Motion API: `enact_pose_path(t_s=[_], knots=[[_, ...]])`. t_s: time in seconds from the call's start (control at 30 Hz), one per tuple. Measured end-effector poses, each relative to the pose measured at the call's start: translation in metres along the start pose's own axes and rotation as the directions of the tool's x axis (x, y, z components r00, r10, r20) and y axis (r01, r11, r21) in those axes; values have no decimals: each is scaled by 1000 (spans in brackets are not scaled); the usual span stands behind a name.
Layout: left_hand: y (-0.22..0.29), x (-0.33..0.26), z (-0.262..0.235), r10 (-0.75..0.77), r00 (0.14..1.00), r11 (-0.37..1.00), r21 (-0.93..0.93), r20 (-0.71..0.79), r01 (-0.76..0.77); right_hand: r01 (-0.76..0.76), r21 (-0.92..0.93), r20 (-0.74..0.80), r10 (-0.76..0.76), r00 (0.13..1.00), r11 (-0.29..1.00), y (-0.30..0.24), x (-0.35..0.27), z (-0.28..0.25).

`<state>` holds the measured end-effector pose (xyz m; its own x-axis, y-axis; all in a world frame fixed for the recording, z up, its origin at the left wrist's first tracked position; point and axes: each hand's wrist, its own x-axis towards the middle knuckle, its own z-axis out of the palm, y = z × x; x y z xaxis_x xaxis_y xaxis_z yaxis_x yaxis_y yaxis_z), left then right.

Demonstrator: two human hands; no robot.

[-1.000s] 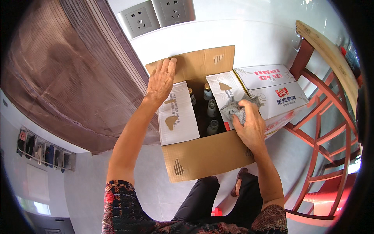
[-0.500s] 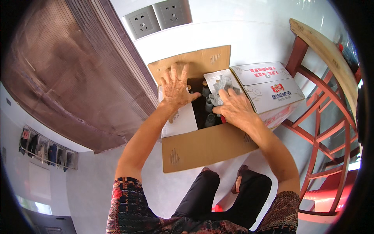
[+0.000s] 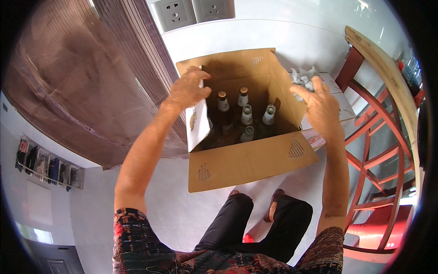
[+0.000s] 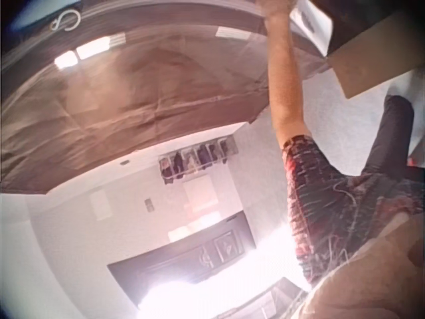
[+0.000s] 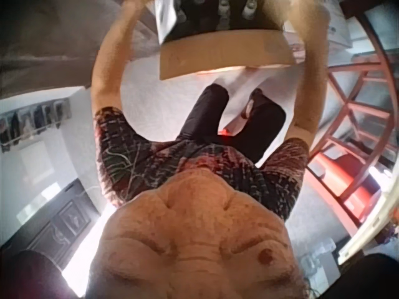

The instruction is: The person cleans a gray perforated shoe with a gray cloth, then wipes a white wall and stacked cardboard boxes with the same cloth. Finally, the person opens one of the boxes to reveal bottles inside.

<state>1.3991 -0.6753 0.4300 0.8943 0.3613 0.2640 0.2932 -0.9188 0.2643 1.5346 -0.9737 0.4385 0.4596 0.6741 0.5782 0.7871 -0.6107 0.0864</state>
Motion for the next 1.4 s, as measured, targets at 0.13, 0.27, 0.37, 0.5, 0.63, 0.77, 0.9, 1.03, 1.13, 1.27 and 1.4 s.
enact_pose_path(t_s=[0.13, 0.27, 0.37, 0.5, 0.63, 0.77, 0.9, 1.03, 1.13, 1.27, 1.4], knots=[[-27, -5, -38, -95, 984, 989, -102, 149, 110, -147, 182, 306, 86, 948, 972, 40, 8, -17], [-20, -5, -45, -114, 982, 986, -108, 151, 131, -201, 637, 313, -11, 950, 744, 81, 2, -3], [-15, -7, -48, -159, 973, 973, -142, 170, 184, -418, 664, 507, 38, 861, 619, 97, 2, 3], [-40, -16, -39, -188, 980, 923, -332, 57, 197, -465, 714, 526, 38, 850, 524, 120, -17, 31], [-86, -35, -30, -108, 988, 974, -213, -113, 82, -356, 486, 471, 103, 876, 798, 126, -30, 40], [-102, -63, -9, -213, 959, 973, 49, -188, 226, -205, -121, 264, 230, 937, 971, 85, -44, 35], [-75, -89, 15, -64, 970, 879, 448, -233, 165, -132, -424, 77, 181, 981, 896, 59, -47, 33], [-39, -122, 28, -5, 999, 953, 303, -38, 16, -161, -398, -42, 158, 987, 903, 57, -51, 18], [-21, -141, 40, -122, 983, 993, 13, 136, 121, -139, -371, -95, 112, 989, 918, 38, -46, -1], [2, -160, 23, -85, 932, 981, -132, 351, 139, -142, -337, -126, 105, 986, 931, 11, -40, -15], [15, -174, 41, -7, 981, 997, 74, 194, -7, -268, -266, -62, 261, 963, 926, 15, -39, -20]])
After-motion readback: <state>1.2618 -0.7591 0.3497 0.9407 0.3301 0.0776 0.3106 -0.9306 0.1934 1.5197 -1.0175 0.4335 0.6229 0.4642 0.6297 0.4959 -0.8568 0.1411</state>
